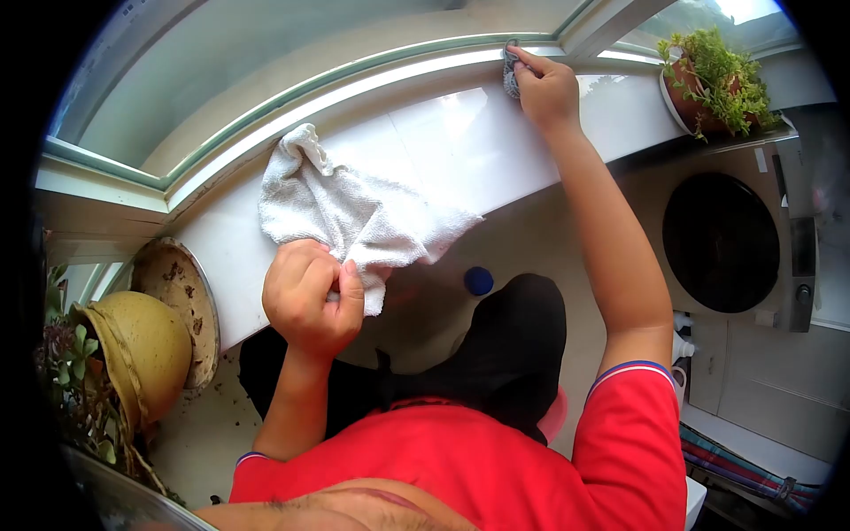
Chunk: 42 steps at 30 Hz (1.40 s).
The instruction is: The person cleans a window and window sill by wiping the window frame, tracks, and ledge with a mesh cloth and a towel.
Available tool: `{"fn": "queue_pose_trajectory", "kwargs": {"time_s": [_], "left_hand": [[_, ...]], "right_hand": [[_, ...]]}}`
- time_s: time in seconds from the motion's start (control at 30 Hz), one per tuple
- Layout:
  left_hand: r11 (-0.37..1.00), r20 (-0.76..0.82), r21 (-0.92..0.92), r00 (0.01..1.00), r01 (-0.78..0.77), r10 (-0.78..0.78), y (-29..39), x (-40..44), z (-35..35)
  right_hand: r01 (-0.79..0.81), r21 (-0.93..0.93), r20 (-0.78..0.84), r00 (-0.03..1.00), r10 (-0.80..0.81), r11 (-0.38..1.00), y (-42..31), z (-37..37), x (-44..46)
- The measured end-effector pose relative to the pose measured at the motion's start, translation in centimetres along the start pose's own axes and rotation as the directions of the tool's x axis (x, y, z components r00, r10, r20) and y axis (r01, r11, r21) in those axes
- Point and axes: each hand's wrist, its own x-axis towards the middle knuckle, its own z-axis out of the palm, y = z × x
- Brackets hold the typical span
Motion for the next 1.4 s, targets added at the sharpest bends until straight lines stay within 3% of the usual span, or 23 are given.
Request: {"fn": "queue_pose_trajectory", "kwargs": {"time_s": [0.07, 0.1, 0.17, 0.4, 0.5, 0.6, 0.73, 0.83, 0.87, 0.97, 1.03, 1.07, 1.23, 1.4], "left_hand": [[1.000, 0.020, 0.004, 1.000, 0.003, -0.003, 0.2, 0.0, -0.1], [1.000, 0.028, 0.010, 1.000, 0.001, -0.002, 0.2, 0.1, -0.1], [1.000, 0.028, 0.002, 1.000, -0.003, 0.003, 0.2, 0.2, -0.2], [1.000, 0.009, 0.017, 1.000, -0.009, 0.008, 0.5, 0.3, -0.3], [0.999, 0.025, 0.043, 1.000, -0.015, 0.014, 0.5, 0.1, -0.4], [0.999, 0.010, 0.042, 1.000, -0.017, 0.017, 0.4, 0.1, -0.4], [0.998, 0.001, 0.051, 1.000, -0.031, 0.031, 0.4, 0.1, -0.5], [0.999, 0.000, 0.031, 0.999, -0.035, 0.035, 0.2, 0.0, -0.4], [0.999, 0.004, 0.035, 0.999, -0.034, 0.034, 0.1, 0.0, -0.4], [0.999, 0.010, 0.039, 1.000, -0.025, 0.025, 0.1, 0.1, -0.3], [0.999, 0.018, 0.037, 1.000, -0.013, 0.013, 0.3, 0.2, -0.3], [0.999, 0.031, 0.036, 1.000, -0.005, 0.004, 0.5, 0.3, -0.3], [0.999, 0.031, 0.038, 0.999, -0.010, 0.008, 0.0, -0.1, 0.1], [1.000, 0.017, -0.018, 1.000, -0.002, 0.002, 0.4, 0.3, -0.3]], "right_hand": [[-0.023, -0.047, 0.005, 1.000, 0.024, 0.999, -1.1, 0.3, -0.9], [0.118, -0.044, 0.001, 0.993, -0.118, 0.992, -1.1, 1.3, -1.5], [0.154, -0.078, 0.026, 0.988, -0.153, 0.985, -1.8, 1.9, -2.2], [0.032, -0.199, -0.037, 0.999, -0.040, 0.980, -0.4, -0.3, -0.6], [0.069, -0.455, -0.006, 0.997, -0.081, 0.888, -3.0, -0.5, -1.0], [0.177, -0.509, -0.007, 0.978, -0.210, 0.842, -1.8, -0.4, -0.8], [-0.022, -0.448, -0.178, 0.982, -0.065, 0.894, -1.3, -0.9, -0.4], [-0.092, -0.303, -0.245, 0.969, 0.016, 0.949, -1.2, -1.5, 0.9], [-0.064, -0.266, -0.269, 0.963, -0.011, 0.962, -1.0, -1.0, 1.2], [0.188, -0.476, -0.223, 0.919, -0.325, 0.859, -0.9, 1.5, 0.7], [0.280, -0.375, -0.163, 0.918, -0.361, 0.884, -3.5, 3.4, -0.9], [0.332, -0.421, -0.131, 0.899, -0.418, 0.845, -4.3, 4.3, -1.5], [0.419, -0.315, 0.018, 0.900, -0.437, 0.851, -8.0, 6.7, -4.0], [0.420, -0.354, 0.030, 0.898, -0.439, 0.835, -4.7, 3.6, -1.8]]}}
